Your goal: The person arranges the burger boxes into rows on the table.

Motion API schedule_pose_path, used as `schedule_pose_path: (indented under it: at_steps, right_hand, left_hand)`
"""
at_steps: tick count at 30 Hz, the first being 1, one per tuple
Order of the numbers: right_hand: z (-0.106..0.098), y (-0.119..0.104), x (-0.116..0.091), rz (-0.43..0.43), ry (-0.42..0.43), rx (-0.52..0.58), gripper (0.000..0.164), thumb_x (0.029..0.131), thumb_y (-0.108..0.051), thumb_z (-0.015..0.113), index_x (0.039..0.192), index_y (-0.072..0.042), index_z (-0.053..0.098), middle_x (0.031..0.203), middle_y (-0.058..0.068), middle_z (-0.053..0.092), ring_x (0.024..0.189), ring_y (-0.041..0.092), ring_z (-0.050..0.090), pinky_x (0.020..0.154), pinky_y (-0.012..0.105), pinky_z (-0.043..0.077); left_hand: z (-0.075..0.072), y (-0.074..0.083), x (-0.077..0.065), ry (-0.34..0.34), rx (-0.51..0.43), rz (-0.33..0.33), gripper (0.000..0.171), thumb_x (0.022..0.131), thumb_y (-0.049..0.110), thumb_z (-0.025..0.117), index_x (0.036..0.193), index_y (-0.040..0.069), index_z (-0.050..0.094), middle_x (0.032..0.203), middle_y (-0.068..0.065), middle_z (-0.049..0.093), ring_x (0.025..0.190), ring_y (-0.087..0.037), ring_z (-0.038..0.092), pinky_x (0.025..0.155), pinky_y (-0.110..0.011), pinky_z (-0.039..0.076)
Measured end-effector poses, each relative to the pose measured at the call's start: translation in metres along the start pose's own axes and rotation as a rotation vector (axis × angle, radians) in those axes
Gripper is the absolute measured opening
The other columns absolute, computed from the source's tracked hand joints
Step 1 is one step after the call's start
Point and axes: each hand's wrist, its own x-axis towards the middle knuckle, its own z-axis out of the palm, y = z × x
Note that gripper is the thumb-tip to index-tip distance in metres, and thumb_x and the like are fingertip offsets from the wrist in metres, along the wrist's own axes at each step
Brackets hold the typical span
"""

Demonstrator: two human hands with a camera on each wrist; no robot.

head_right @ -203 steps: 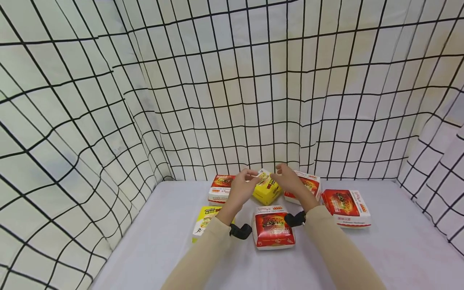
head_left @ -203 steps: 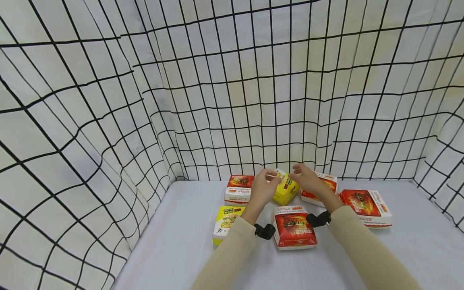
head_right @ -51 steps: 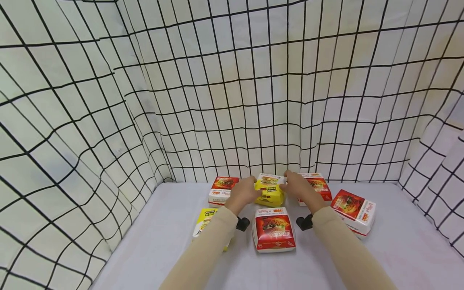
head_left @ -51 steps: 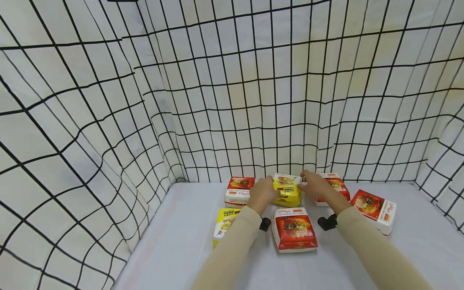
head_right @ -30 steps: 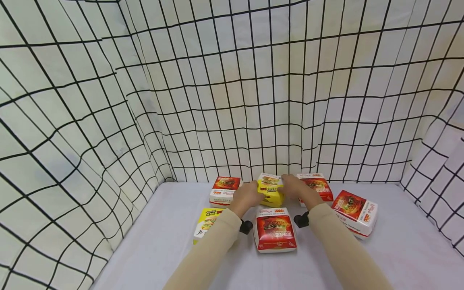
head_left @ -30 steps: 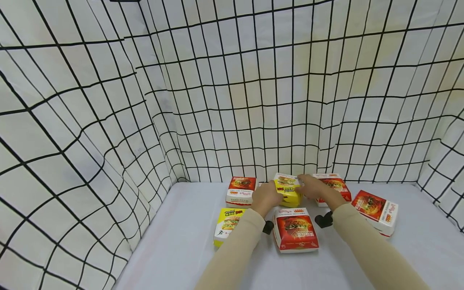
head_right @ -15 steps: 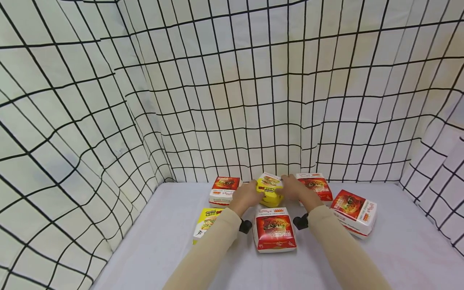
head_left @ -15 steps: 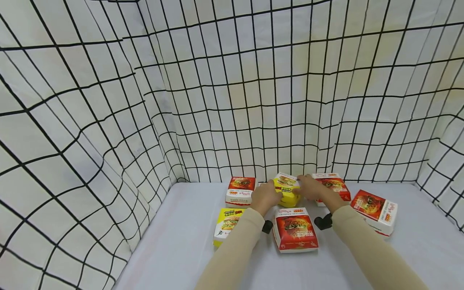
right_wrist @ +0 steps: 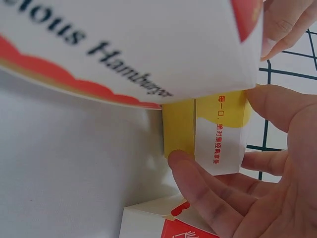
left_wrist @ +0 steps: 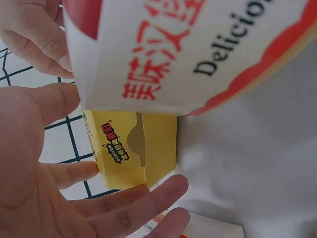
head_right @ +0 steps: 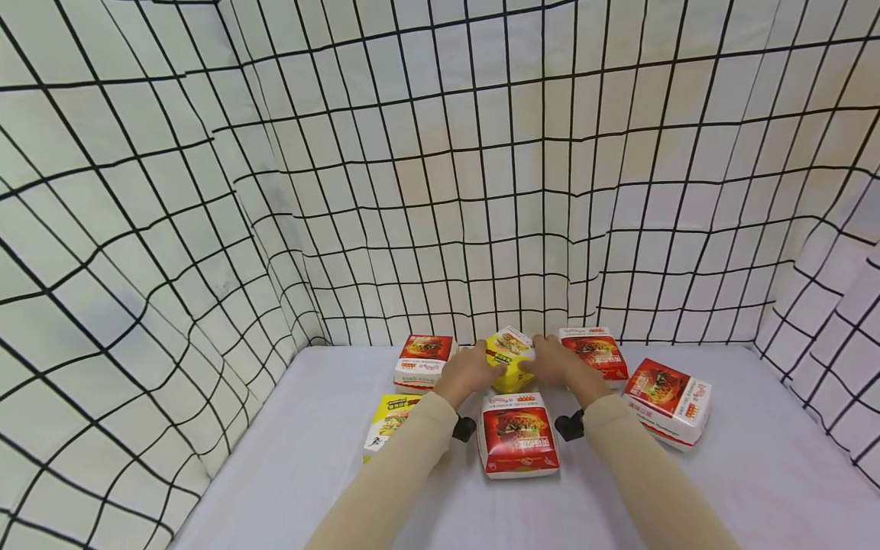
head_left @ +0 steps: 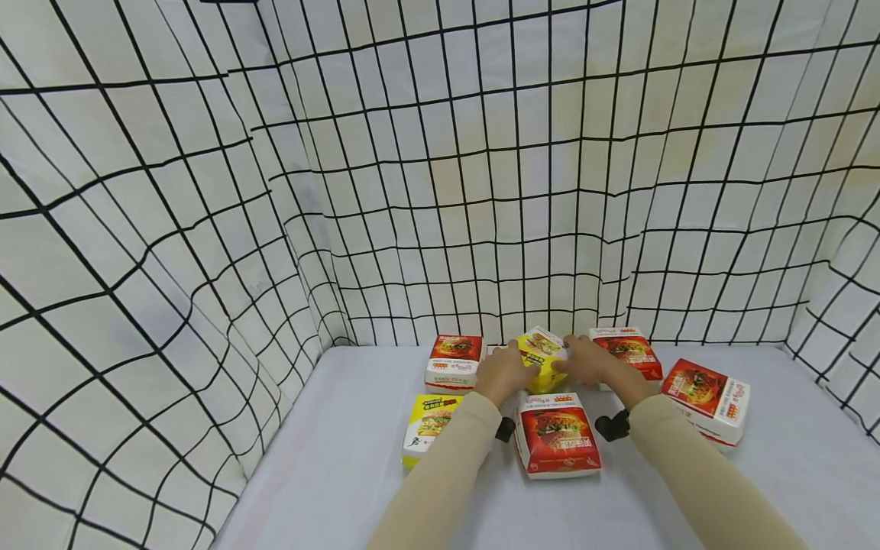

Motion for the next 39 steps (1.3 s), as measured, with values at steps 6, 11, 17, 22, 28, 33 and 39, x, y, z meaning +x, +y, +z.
schedule_pose_path:
  at_steps: [6,11,17,22,28,33,39]
  right_hand:
    - [0.000,-0.001,-0.001,0.006,0.004,-0.019,0.075,0.093,-0.040,0.060,0.145,0.005,0.031,0.142,0.031,0.039,0.123,0.042,0.047,0.101,0.062,0.038]
    - [0.001,-0.001,-0.002,0.012,0.014,-0.034,0.072,0.093,-0.038,0.061,0.144,0.005,0.034,0.138,0.028,0.046,0.115,0.037,0.051,0.098,0.059,0.043]
    - [0.001,-0.001,-0.004,0.026,0.031,-0.046,0.069,0.092,-0.037,0.063,0.142,0.003,0.037,0.132,0.025,0.052,0.106,0.032,0.054,0.094,0.055,0.047]
    - [0.001,-0.002,-0.006,0.038,0.031,-0.045,0.068,0.091,-0.038,0.064,0.140,0.002,0.038,0.131,0.024,0.053,0.104,0.031,0.054,0.093,0.054,0.047]
    - [-0.001,-0.004,-0.010,0.034,0.026,-0.033,0.065,0.091,-0.037,0.064,0.138,0.001,0.041,0.128,0.021,0.056,0.099,0.028,0.054,0.089,0.050,0.048]
    - [-0.002,-0.004,-0.014,0.013,0.018,-0.040,0.060,0.092,-0.037,0.063,0.135,0.001,0.045,0.125,0.020,0.058,0.097,0.028,0.054,0.085,0.046,0.048]
    - [-0.004,-0.005,-0.019,0.011,0.004,-0.046,0.051,0.093,-0.036,0.062,0.129,-0.002,0.051,0.110,0.014,0.062,0.087,0.023,0.055,0.072,0.036,0.048]
  left_hand:
    - [0.001,-0.001,-0.002,-0.042,-0.023,-0.019,0.076,0.087,0.057,0.060,0.147,0.016,0.037,0.128,-0.014,0.059,0.104,-0.029,0.058,0.090,-0.047,0.047]
    - [0.001,-0.001,-0.002,-0.060,-0.048,-0.016,0.078,0.088,0.055,0.059,0.150,0.017,0.032,0.136,-0.013,0.055,0.117,-0.031,0.055,0.102,-0.050,0.041]
    - [-0.001,-0.002,-0.001,-0.079,-0.061,0.005,0.071,0.091,0.050,0.058,0.149,0.016,0.034,0.137,-0.010,0.056,0.114,-0.029,0.056,0.102,-0.048,0.040]
    - [-0.001,-0.004,0.001,-0.098,-0.050,0.019,0.066,0.094,0.046,0.055,0.150,0.019,0.034,0.140,-0.009,0.053,0.113,-0.026,0.055,0.101,-0.047,0.041]
    - [0.001,-0.006,0.005,-0.122,-0.042,0.013,0.062,0.096,0.041,0.051,0.152,0.023,0.030,0.144,-0.009,0.050,0.118,-0.027,0.054,0.105,-0.047,0.038]
    - [0.002,-0.007,0.008,-0.114,-0.019,0.029,0.058,0.097,0.032,0.046,0.152,0.024,0.029,0.141,-0.010,0.053,0.103,-0.023,0.057,0.095,-0.043,0.043]
    - [-0.001,-0.007,0.007,-0.119,-0.031,0.021,0.058,0.097,0.033,0.047,0.152,0.021,0.030,0.140,-0.011,0.054,0.104,-0.025,0.057,0.093,-0.042,0.045]
